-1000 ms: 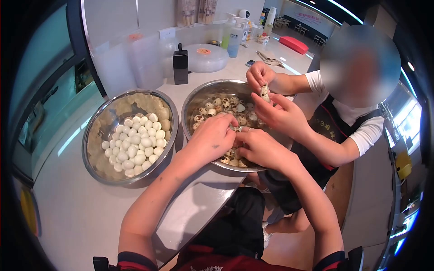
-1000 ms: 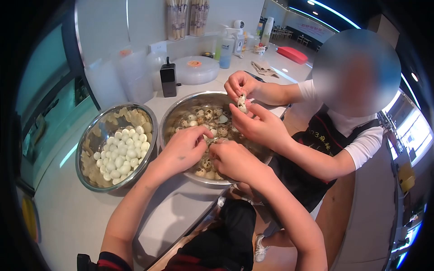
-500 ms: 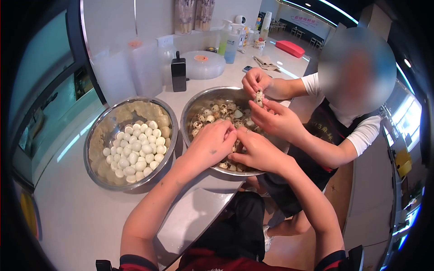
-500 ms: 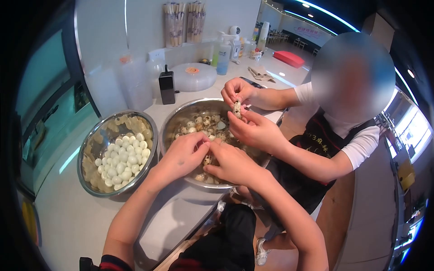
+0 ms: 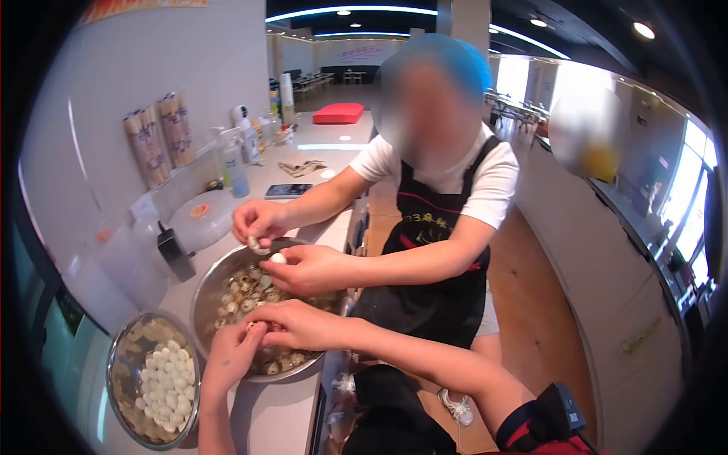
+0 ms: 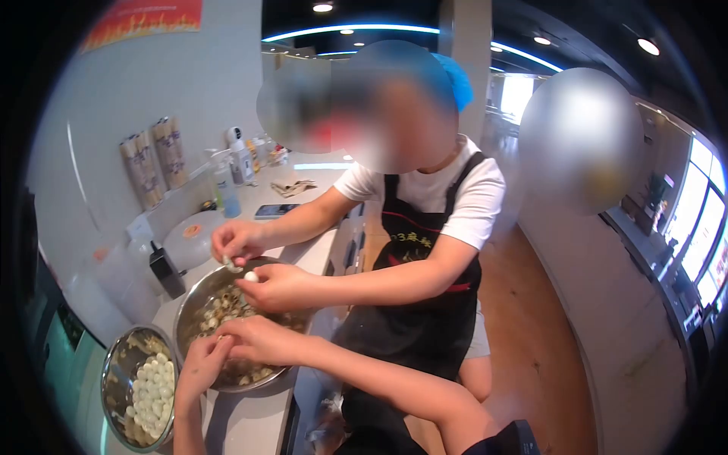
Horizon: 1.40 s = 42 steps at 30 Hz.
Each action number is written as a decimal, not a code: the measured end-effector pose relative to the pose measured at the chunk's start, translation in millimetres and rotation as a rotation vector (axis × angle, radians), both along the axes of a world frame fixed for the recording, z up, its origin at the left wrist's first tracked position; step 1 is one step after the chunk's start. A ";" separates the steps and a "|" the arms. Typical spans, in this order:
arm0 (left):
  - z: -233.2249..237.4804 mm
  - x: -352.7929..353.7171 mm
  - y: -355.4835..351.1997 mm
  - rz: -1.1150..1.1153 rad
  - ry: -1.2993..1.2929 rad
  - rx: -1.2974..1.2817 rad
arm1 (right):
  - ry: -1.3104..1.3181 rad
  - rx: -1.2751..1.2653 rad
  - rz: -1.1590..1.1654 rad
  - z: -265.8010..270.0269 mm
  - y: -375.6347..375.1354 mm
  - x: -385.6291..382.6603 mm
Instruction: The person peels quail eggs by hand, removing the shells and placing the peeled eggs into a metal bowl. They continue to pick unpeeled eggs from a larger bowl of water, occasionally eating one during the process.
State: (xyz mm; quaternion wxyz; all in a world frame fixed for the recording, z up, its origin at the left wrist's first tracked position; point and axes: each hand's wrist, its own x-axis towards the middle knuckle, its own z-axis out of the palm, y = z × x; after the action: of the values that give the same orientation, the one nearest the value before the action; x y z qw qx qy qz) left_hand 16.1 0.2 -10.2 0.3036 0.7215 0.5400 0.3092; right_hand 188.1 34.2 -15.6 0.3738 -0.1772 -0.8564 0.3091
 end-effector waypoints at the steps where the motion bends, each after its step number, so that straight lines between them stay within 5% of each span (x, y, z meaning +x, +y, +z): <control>1: -1.1 -1.5 1.2 -0.003 -0.019 -0.029 | -0.010 -0.094 0.010 8.2 -4.6 2.3; 13: -4.2 -2.5 3.8 -0.047 -0.236 -0.178 | 0.105 -0.255 -0.080 4.8 -5.8 5.3; 24: -4.2 -7.0 1.2 -0.068 -0.248 -0.232 | 0.116 -0.488 0.150 -6.2 4.5 0.6; 28: 0.2 -6.6 0.3 -0.091 -0.253 -0.193 | 0.190 -0.338 0.121 -11.5 7.5 -3.8; 31: -3.8 -7.1 3.1 -0.078 -0.298 -0.192 | 0.050 -0.541 0.234 -0.6 5.5 4.1; 37: -2.6 -9.5 1.4 -0.089 -0.252 -0.263 | -0.035 -0.496 0.251 -0.7 5.9 3.7; 39: -2.6 -6.8 0.0 -0.039 -0.258 -0.274 | 0.120 -0.287 0.129 -6.2 5.9 -0.4; 42: 2.1 -4.1 -1.6 -0.067 -0.099 -0.104 | 0.098 -0.326 0.117 -0.3 4.3 4.2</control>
State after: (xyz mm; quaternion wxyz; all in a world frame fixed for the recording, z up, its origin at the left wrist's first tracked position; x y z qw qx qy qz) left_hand 12.0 -1.4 -8.2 0.3771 0.7062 0.5154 0.3057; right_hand 192.3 38.5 -15.9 0.3628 -0.1701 -0.7846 0.4731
